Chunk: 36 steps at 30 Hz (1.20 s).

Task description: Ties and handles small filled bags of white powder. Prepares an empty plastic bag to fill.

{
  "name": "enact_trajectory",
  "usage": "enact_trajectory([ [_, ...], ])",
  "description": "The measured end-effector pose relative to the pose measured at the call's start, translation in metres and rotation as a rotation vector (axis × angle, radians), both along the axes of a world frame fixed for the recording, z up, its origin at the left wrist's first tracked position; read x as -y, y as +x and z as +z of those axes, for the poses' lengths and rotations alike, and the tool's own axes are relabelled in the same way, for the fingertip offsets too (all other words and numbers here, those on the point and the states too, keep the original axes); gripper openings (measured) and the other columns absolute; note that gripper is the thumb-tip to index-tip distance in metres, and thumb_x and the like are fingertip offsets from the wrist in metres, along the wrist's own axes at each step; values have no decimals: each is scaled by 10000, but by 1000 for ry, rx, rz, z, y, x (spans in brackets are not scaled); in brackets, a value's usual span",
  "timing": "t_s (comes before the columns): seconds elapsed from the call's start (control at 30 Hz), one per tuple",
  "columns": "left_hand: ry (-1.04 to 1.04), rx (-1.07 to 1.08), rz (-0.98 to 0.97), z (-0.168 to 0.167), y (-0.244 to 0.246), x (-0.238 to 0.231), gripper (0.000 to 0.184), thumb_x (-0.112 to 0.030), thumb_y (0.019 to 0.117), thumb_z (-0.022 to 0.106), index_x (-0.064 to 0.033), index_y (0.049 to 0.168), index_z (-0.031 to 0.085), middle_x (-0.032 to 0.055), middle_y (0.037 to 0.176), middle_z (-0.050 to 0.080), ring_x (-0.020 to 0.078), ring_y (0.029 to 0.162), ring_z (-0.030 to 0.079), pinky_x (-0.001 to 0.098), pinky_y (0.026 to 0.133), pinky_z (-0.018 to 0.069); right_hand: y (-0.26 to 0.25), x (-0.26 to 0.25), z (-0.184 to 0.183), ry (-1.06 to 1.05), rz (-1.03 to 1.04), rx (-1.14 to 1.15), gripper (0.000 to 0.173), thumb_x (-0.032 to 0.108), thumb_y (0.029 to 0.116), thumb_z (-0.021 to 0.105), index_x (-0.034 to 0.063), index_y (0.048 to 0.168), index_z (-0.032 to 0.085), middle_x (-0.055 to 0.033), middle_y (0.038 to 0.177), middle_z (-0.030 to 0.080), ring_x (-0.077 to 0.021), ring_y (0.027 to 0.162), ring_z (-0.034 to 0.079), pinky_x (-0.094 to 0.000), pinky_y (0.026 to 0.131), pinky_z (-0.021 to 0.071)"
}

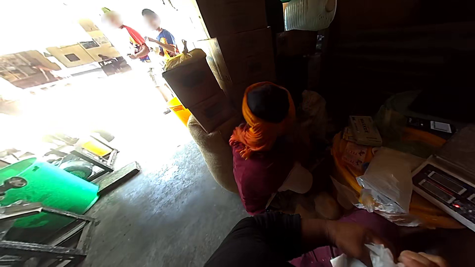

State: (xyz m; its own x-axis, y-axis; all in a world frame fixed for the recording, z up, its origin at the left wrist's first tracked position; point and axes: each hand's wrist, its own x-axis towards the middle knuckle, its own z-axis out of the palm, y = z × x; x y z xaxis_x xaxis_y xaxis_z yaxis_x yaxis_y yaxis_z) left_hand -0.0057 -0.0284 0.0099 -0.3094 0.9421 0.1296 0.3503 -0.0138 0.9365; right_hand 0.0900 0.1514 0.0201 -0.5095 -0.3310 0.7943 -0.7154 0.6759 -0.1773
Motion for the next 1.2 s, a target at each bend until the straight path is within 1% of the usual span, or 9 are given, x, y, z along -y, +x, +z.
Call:
enact_trajectory([
  [0.2, -175, 346, 159, 12, -7, -6, 336, 54, 895, 649, 97, 1225, 599, 139, 1093, 650, 112, 973, 603, 306, 916, 499, -10, 2, -48, -515, -116, 539, 480, 11, 914, 604, -242, 1279, 420, -227, 951, 641, -122, 865, 651, -261, 810, 556],
  [0.37, -362, 576, 469, -41, -6, -11, 393, -41, 962, 634, 50, 1334, 545, 171, 1247, 629, 186, 1100, 623, 391, 984, 509, 9, -3, -99, -836, -94, 1177, 550, 183, 1024, 500, -148, 1447, 384, -266, 1369, 557, -199, 1241, 574, -342, 1077, 462],
  [0.63, -207, 681, 598, -65, 9, -6, 387, -204, 1089, 401, 51, 1357, 511, 109, 1165, 658, 111, 1023, 645, 334, 924, 553, 43, -26, -108, -849, 144, 1370, 1348, 512, 578, 905, 28, 1610, 186, -151, 1590, 379, -148, 1397, 459, -320, 1120, 446],
  [0.73, -242, 725, 598, -80, 27, 4, 507, -333, 1105, 312, -10, 1476, 437, 144, 1292, 630, 178, 1132, 640, 399, 979, 545, 49, -20, -109, -1035, 49, 1423, 1108, 363, 710, 875, 13, 1577, 280, -162, 1481, 504, -165, 1286, 557, -344, 1067, 495],
  [0.87, -293, 964, 606, -54, 31, -12, 460, -395, 1118, 283, -111, 1343, 567, 69, 1077, 702, 176, 944, 695, 392, 827, 595, 46, -9, -84, -1562, -211, 1663, 399, 322, 1024, 612, 57, 1318, 568, -103, 1040, 689, -166, 897, 686, -359, 798, 592],
  [1.0, -338, 964, 457, -29, 21, -11, 593, -525, 1089, 229, -120, 1397, 532, 53, 1128, 694, 147, 990, 685, 361, 864, 581, 51, -11, -63, -1783, -230, 1634, 383, 417, 1039, 547, 92, 1225, 627, -79, 987, 706, -179, 879, 699, -369, 767, 599],
  [1.07, -286, 1016, 322, -35, 24, 0, 626, -689, 947, 512, -155, 1252, 631, 21, 1041, 733, 119, 948, 710, 332, 829, 607, 57, -11, -57, -1767, -181, 1548, 381, 385, 1052, 538, 100, 1304, 560, -84, 1011, 706, -181, 894, 705, -367, 784, 606],
  [1.13, -314, 1161, 260, -39, 28, 1, 514, -574, 900, 673, -120, 1142, 656, 52, 974, 742, 157, 915, 727, 361, 819, 622, 62, -10, -58, -1703, -121, 1523, 435, 311, 1046, 559, 120, 1417, 439, -74, 1015, 693, -155, 879, 706, -332, 783, 610],
  [1.2, -412, 1111, 310, -39, 34, -2, 280, -354, 1007, 487, -123, 1113, 605, 14, 904, 731, 104, 842, 718, 296, 762, 616, 63, -9, -62, -1704, -105, 1565, 481, 236, 1032, 595, 124, 1463, 413, -73, 1008, 694, -142, 861, 707, -313, 771, 610],
])
